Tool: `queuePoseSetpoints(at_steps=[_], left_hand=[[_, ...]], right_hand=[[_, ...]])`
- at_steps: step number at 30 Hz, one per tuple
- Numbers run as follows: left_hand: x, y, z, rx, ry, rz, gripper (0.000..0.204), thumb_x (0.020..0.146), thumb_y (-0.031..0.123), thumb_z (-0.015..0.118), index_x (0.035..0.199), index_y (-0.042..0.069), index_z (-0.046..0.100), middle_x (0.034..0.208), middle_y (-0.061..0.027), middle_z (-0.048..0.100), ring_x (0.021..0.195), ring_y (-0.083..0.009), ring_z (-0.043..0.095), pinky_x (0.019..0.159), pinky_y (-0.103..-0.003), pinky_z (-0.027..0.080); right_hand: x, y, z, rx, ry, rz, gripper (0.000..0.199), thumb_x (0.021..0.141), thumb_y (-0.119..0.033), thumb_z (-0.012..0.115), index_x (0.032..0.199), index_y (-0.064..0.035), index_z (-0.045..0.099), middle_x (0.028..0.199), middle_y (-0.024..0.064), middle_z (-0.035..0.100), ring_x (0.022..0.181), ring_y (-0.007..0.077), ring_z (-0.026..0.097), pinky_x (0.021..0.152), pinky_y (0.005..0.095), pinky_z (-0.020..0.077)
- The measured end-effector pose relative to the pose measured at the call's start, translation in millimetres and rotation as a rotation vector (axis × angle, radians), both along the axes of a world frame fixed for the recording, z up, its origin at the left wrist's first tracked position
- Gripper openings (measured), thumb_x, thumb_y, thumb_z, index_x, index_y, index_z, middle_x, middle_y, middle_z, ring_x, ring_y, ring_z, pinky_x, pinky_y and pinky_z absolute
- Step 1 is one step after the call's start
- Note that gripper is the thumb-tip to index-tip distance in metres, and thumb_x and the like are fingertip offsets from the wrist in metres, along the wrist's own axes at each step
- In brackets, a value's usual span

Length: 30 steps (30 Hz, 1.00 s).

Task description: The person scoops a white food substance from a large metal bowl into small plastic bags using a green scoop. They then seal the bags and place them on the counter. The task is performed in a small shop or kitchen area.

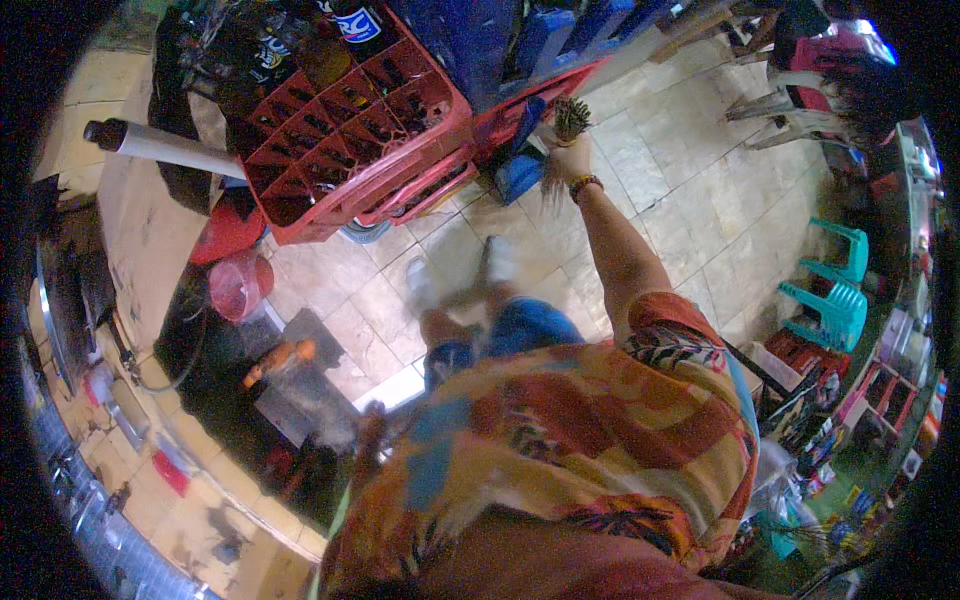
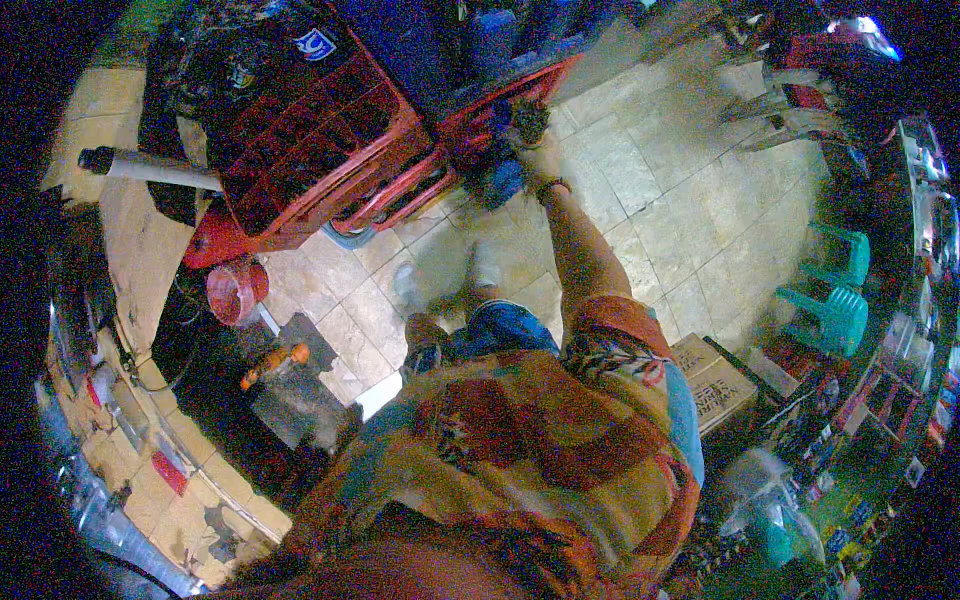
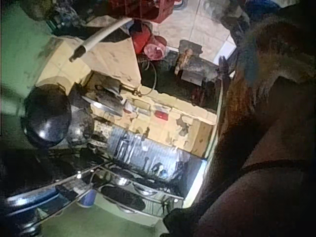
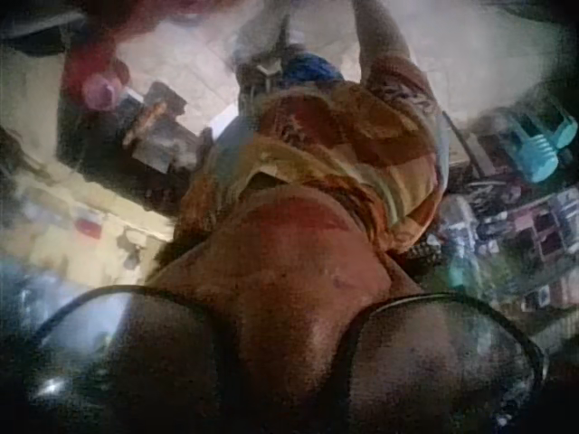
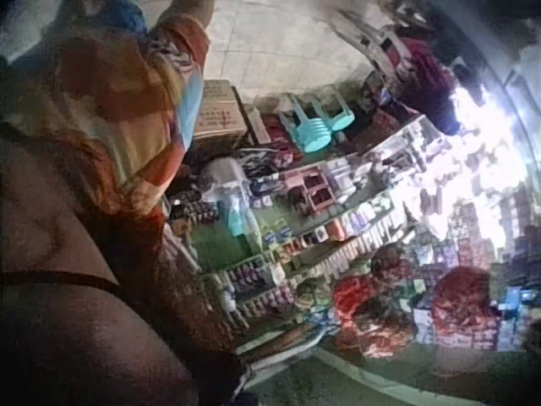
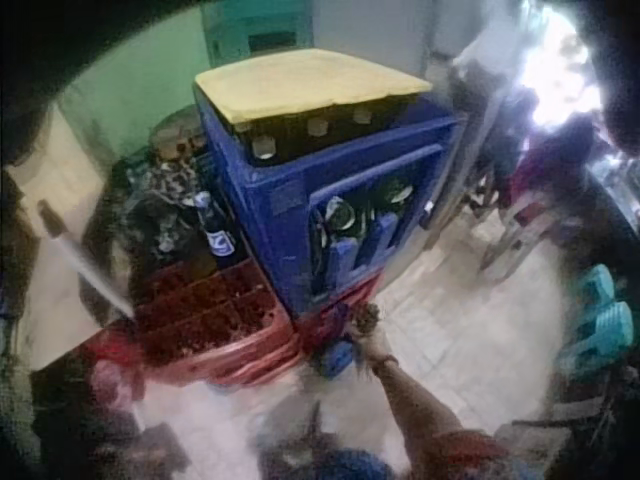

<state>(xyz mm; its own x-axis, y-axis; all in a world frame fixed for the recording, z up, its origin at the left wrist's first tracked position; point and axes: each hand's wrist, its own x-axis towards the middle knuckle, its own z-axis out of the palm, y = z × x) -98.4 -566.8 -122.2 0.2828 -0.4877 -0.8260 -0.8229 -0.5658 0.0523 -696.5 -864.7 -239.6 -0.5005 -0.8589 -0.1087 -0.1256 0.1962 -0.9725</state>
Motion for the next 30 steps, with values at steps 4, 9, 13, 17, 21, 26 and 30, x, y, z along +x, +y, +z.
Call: queuePoseSetpoints(at_steps=[4, 9, 13, 17, 21, 26, 30], left_hand=[[-15.6, 65.3, -5.0, 0.024, 0.141, 0.301, 0.04, 0.094, 0.024, 0.045, 0.122, -0.003, 0.051, 0.117, -0.0179, 0.055, 0.107, -0.0295, 0.051, 0.095, -0.038, 0.039], [-35.8, 60.3, -25.3, -0.092, 0.368, 0.526, 0.036, 0.093, 0.016, 0.049, 0.123, -0.002, 0.05, 0.112, -0.0122, 0.055, 0.1, -0.0221, 0.05, 0.09, -0.032, 0.041], [-41.0, 21.7, -42.4, -0.221, 0.563, 0.79, 0.034, 0.092, 0.01, 0.051, 0.124, -0.002, 0.049, 0.108, -0.0077, 0.056, 0.094, -0.0161, 0.05, 0.087, -0.027, 0.042], [-29.2, -10.0, -54.2, -0.319, 0.729, 0.477, 0.033, 0.094, 0.013, 0.051, 0.124, 0.0, 0.05, 0.102, -0.0033, 0.056, 0.087, -0.0112, 0.049, 0.078, -0.024, 0.044], [36.7, -1.4, -121.4, -0.306, 0.5, 0.04, 0.032, 0.092, 0.027, 0.054, 0.11, 0.001, 0.059, 0.089, -0.0045, 0.06, 0.082, -0.0112, 0.052, 0.078, -0.024, 0.044], [-41.6, -93.1, -114.7, -0.092, 0.464, 0.027, 0.038, 0.091, 0.033, 0.054, 0.11, 0.0, 0.058, 0.093, -0.0065, 0.061, 0.087, -0.0145, 0.054, 0.082, -0.027, 0.044], [-103.8, -169.5, -73.4, -0.059, 0.574, -0.16, 0.043, 0.089, 0.038, 0.054, 0.109, 0.0, 0.058, 0.096, -0.008, 0.062, 0.091, -0.0171, 0.055, 0.085, -0.03, 0.043]], right_hand=[[32.8, -2.8, -0.2, 0.186, 0.163, 0.041, 0.03, 0.07, -0.014, 0.072, 0.096, -0.003, 0.063, 0.086, 0.0082, 0.067, 0.078, 0.0181, 0.06, 0.07, 0.0336, 0.0478], [66.7, -2.9, -58.6, 0.398, 0.519, -0.203, 0.047, 0.064, -0.016, 0.073, 0.106, -0.0043, 0.056, 0.099, 0.0193, 0.057, 0.096, 0.0385, 0.055, 0.085, 0.043, 0.0454], [89.6, -19.3, -35.2, 0.308, 0.507, -0.36, 0.054, 0.062, -0.014, 0.073, 0.11, -0.0031, 0.052, 0.098, 0.0189, 0.055, 0.096, 0.0377, 0.054, 0.086, 0.0428, 0.0444], [80.6, -35.3, -53.5, 0.223, 0.488, -0.457, 0.048, 0.066, -0.012, 0.071, 0.109, -0.0006, 0.053, 0.095, 0.0188, 0.058, 0.094, 0.0356, 0.056, 0.084, 0.042, 0.0445], [111.8, -46.4, -9.5, 0.044, 0.079, -0.543, 0.036, 0.08, -0.021, 0.066, 0.106, 0.0013, 0.057, 0.094, 0.0194, 0.064, 0.086, 0.0319, 0.061, 0.078, 0.0407, 0.0467], [133.4, -18.2, -3.8, 0.245, -0.003, -0.447, 0.044, 0.085, -0.031, 0.063, 0.115, 0.0002, 0.055, 0.1, 0.0139, 0.065, 0.089, 0.024, 0.061, 0.078, 0.0368, 0.0477], [133.9, 24.1, 11.8, 0.278, -0.066, -0.098, 0.046, 0.086, -0.033, 0.062, 0.118, -0.0006, 0.054, 0.103, 0.0125, 0.064, 0.091, 0.0218, 0.061, 0.079, 0.0357, 0.048]])
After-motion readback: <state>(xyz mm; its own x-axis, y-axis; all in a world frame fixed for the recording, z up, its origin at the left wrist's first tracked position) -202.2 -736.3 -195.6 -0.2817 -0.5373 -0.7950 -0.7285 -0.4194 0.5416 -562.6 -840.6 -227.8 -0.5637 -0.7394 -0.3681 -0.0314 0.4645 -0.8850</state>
